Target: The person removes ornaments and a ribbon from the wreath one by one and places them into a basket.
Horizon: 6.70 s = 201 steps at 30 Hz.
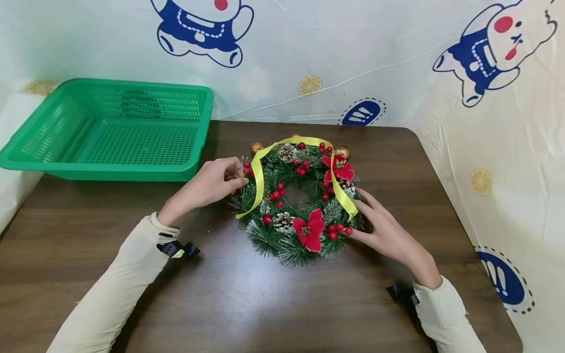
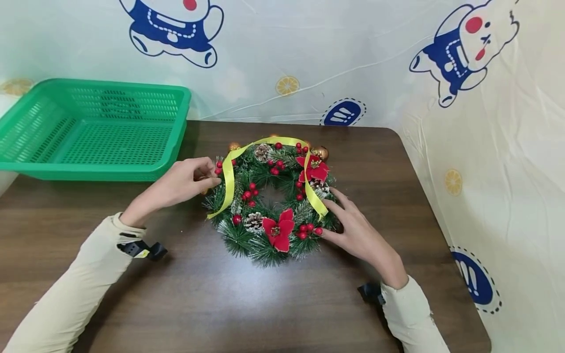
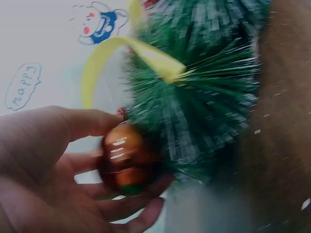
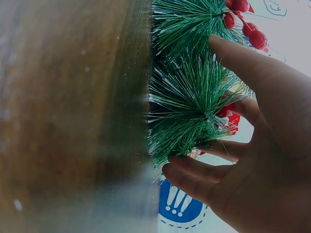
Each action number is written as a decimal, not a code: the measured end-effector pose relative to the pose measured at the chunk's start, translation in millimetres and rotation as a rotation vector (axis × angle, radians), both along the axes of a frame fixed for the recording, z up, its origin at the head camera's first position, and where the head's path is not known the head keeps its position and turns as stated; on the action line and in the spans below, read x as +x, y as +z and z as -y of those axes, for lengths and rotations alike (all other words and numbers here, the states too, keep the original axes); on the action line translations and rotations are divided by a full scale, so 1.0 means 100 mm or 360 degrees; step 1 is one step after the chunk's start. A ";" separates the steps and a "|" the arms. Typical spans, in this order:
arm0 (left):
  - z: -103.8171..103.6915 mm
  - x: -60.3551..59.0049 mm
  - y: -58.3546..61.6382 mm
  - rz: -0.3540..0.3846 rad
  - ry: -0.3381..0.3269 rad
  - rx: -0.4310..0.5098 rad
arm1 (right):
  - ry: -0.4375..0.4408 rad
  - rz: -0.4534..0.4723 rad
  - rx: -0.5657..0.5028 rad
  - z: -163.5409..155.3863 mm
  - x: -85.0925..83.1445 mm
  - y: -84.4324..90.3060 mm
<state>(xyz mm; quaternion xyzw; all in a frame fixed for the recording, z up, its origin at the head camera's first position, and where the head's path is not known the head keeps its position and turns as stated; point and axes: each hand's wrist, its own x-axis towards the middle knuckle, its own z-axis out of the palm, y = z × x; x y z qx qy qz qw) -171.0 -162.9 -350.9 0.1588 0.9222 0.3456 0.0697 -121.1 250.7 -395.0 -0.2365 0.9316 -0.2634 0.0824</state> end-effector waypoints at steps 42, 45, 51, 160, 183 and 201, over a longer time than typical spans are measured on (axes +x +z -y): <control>-0.13 0.25 0.36 -0.0108 -0.0014 0.0135 | -0.0004 -0.0031 0.0008 0.01 0.00 -0.03; -0.09 0.22 0.35 -0.0171 0.0119 0.0206 | -0.0005 -0.0017 0.0011 0.01 0.00 -0.03; 0.01 0.15 0.29 -0.0193 0.0218 0.0134 | -0.0017 -0.0010 0.0019 0.02 0.00 -0.03; 1.33 -0.08 0.27 -0.0229 0.0515 -0.0152 | -0.0066 0.0082 -0.0369 -0.08 0.02 -0.13; 1.20 -0.02 0.31 -0.0540 0.0611 0.0062 | -0.0065 0.0072 -0.0332 -0.03 0.02 -0.14; 0.77 0.09 0.48 -0.0691 0.0476 0.0214 | -0.0026 0.0126 -0.0356 -0.07 0.02 -0.12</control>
